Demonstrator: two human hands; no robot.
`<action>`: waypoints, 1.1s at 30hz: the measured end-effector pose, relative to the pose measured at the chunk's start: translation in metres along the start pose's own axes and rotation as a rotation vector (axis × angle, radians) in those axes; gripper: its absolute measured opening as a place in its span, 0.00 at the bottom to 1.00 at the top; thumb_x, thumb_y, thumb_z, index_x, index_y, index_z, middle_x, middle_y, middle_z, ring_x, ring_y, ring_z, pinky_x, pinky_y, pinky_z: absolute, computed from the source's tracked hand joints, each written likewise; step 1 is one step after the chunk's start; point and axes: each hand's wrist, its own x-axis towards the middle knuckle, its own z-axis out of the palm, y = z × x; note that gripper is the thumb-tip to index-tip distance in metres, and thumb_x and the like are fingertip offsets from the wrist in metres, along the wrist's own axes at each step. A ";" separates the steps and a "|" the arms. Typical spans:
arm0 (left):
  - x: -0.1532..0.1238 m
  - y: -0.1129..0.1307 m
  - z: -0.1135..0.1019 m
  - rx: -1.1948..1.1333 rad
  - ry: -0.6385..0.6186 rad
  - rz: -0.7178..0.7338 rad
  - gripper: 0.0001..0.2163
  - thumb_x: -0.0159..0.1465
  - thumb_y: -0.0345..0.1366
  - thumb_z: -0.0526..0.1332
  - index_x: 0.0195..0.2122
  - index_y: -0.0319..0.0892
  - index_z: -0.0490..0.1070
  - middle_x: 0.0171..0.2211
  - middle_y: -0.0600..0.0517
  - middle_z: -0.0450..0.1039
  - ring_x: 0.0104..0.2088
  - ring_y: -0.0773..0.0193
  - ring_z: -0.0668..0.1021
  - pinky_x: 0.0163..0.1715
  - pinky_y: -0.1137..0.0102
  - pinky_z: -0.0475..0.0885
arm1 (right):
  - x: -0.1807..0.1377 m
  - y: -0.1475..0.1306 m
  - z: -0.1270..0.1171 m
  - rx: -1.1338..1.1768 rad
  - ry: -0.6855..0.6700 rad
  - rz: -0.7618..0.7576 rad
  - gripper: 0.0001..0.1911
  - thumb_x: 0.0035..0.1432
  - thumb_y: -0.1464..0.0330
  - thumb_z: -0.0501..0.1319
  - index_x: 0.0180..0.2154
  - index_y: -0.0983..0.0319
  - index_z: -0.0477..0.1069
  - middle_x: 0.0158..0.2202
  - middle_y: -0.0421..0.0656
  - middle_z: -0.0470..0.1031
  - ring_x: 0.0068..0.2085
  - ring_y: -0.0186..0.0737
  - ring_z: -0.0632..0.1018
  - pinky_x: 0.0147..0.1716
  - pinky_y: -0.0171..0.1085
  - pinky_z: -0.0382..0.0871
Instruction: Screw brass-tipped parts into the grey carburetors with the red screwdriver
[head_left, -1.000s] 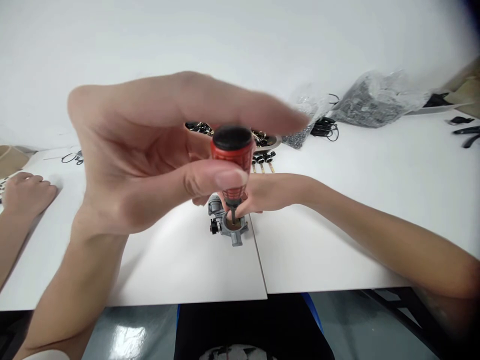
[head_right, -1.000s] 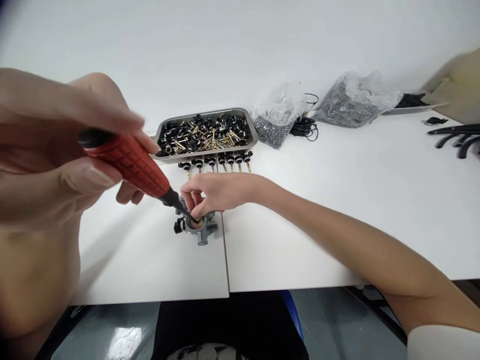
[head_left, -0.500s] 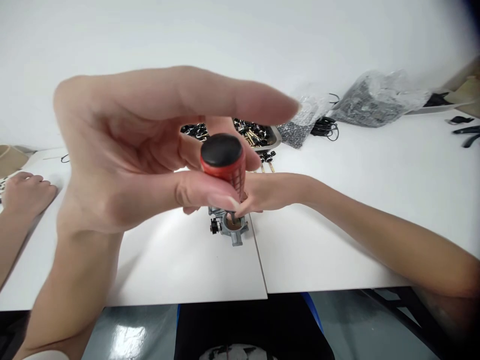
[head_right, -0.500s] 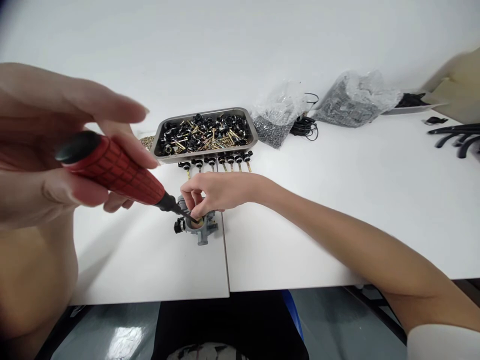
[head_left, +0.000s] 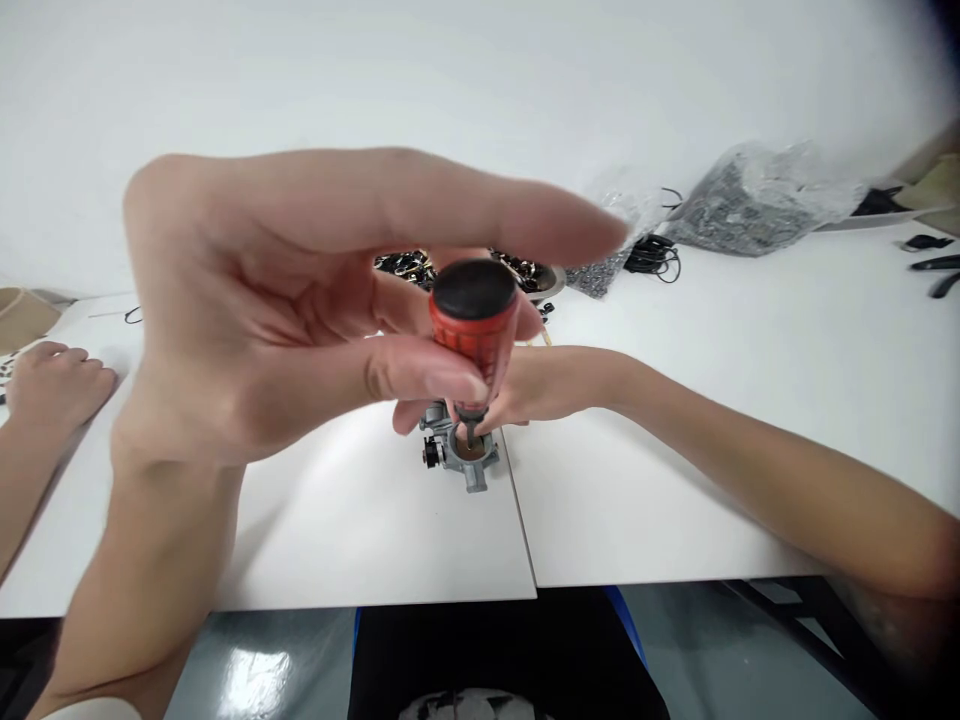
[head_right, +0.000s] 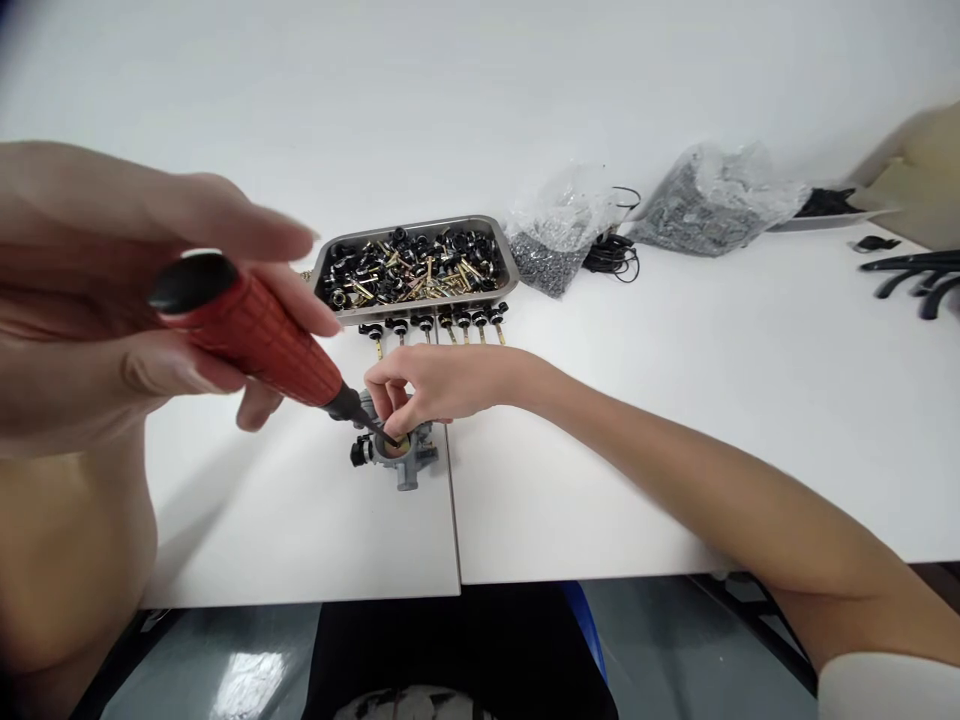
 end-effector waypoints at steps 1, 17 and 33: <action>-0.001 -0.001 -0.001 -0.011 -0.023 -0.023 0.23 0.63 0.51 0.59 0.55 0.43 0.69 0.37 0.48 0.77 0.33 0.61 0.79 0.16 0.71 0.72 | 0.000 0.000 0.000 0.000 -0.001 0.004 0.08 0.53 0.67 0.66 0.36 0.63 0.71 0.34 0.41 0.73 0.28 0.31 0.69 0.26 0.32 0.61; 0.002 0.002 0.003 -0.072 -0.036 -0.038 0.25 0.60 0.52 0.62 0.55 0.45 0.69 0.35 0.45 0.77 0.32 0.56 0.79 0.13 0.69 0.71 | -0.002 -0.004 0.000 -0.001 -0.002 0.047 0.08 0.56 0.67 0.64 0.37 0.64 0.70 0.34 0.41 0.73 0.23 0.27 0.66 0.21 0.31 0.60; -0.004 -0.005 0.001 0.061 0.086 -0.066 0.18 0.62 0.47 0.61 0.41 0.34 0.74 0.37 0.49 0.75 0.29 0.64 0.78 0.18 0.68 0.73 | -0.002 -0.004 0.001 -0.023 -0.002 0.054 0.06 0.56 0.69 0.62 0.36 0.64 0.70 0.34 0.42 0.72 0.27 0.30 0.68 0.23 0.31 0.61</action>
